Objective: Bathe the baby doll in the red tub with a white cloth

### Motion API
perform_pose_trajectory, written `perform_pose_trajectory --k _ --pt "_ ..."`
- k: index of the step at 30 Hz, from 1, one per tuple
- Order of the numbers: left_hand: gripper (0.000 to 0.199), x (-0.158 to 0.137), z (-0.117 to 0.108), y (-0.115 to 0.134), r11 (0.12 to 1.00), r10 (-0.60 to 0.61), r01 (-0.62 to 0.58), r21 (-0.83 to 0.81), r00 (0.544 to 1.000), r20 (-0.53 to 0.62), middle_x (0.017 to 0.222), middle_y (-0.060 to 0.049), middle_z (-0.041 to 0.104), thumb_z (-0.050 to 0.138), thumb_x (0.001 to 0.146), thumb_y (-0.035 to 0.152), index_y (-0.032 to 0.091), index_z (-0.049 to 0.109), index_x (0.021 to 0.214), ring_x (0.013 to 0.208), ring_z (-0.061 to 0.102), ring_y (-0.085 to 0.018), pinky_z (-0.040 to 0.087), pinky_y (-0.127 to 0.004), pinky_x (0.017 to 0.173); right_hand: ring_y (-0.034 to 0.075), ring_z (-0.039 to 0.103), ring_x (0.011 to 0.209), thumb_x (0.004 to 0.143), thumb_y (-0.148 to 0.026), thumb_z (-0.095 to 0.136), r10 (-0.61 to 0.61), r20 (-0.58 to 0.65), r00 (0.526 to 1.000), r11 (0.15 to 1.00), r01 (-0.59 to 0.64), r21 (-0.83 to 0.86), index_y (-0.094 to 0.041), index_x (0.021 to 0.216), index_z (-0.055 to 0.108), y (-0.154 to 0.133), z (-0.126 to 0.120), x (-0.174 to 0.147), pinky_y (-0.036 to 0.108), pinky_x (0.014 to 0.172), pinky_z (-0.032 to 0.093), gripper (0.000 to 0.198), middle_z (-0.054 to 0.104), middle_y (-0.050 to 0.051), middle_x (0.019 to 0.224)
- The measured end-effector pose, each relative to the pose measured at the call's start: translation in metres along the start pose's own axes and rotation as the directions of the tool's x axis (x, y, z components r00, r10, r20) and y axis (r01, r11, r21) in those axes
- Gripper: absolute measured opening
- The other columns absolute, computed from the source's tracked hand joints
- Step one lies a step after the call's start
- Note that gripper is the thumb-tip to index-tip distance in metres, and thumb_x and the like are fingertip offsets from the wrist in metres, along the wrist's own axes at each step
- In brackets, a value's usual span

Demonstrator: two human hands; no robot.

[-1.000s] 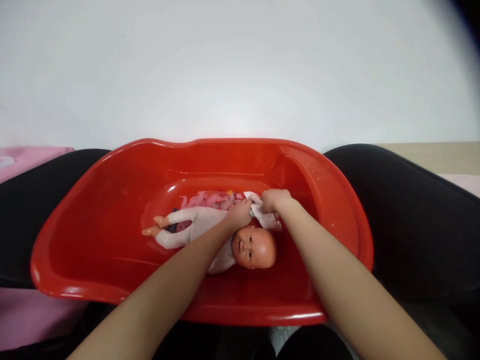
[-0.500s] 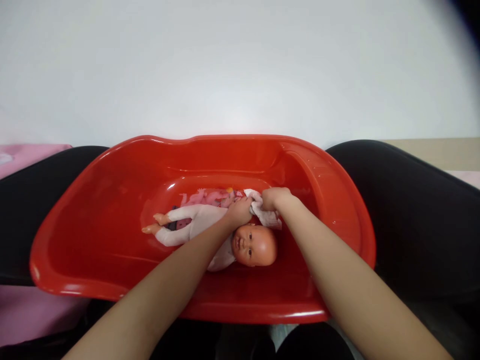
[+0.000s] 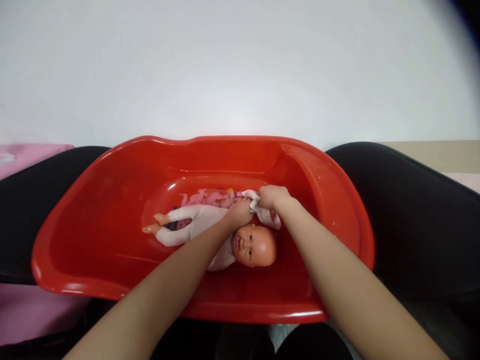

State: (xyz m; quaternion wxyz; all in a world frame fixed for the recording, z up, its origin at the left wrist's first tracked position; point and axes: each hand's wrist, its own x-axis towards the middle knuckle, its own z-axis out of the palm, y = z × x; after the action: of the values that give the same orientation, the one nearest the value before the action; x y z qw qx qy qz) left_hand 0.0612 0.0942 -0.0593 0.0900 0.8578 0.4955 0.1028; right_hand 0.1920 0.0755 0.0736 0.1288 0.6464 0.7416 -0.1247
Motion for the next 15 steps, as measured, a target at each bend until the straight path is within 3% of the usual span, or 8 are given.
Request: perform_pose_trajectory --k 5,11,15 --pt "0.030 -0.0008 -0.0026 0.0007 1.000 0.002 -0.002 -0.013 1.000 0.008 0.113 -0.012 0.063 0.041 0.086 0.030 0.018 0.059 0.107 0.109 0.058 -0.027 0.041 -0.044 0.098 0.027 0.064 0.100 0.078 -0.040 0.058 0.022 -0.005 1.000 1.000 -0.022 -0.008 -0.019 0.106 0.068 0.0018 0.0019 0.0008 0.036 0.078 0.050 0.037 0.068 0.014 0.105" --pt "0.033 -0.0027 -0.0053 0.0027 1.000 0.012 -0.012 -0.013 1.000 -0.012 0.116 -0.012 0.063 0.044 0.081 0.023 0.019 0.058 0.111 0.110 0.058 -0.028 0.040 -0.045 0.099 0.028 0.064 0.100 0.080 -0.036 0.054 0.025 -0.138 0.990 1.000 -0.026 -0.007 -0.020 0.103 0.068 0.0034 0.0010 -0.0012 0.036 0.075 0.051 0.032 0.067 0.013 0.108" --pt "0.033 -0.0035 -0.0065 0.0028 1.000 0.013 -0.013 -0.008 1.000 -0.001 0.119 -0.011 0.063 0.044 0.083 0.025 0.020 0.059 0.112 0.114 0.056 -0.028 0.037 -0.047 0.102 0.028 0.063 0.103 0.079 -0.036 0.054 0.015 -0.056 0.998 1.000 -0.016 -0.007 -0.019 0.108 0.067 0.0033 0.0026 0.0016 0.036 0.077 0.051 0.036 0.066 0.013 0.113"
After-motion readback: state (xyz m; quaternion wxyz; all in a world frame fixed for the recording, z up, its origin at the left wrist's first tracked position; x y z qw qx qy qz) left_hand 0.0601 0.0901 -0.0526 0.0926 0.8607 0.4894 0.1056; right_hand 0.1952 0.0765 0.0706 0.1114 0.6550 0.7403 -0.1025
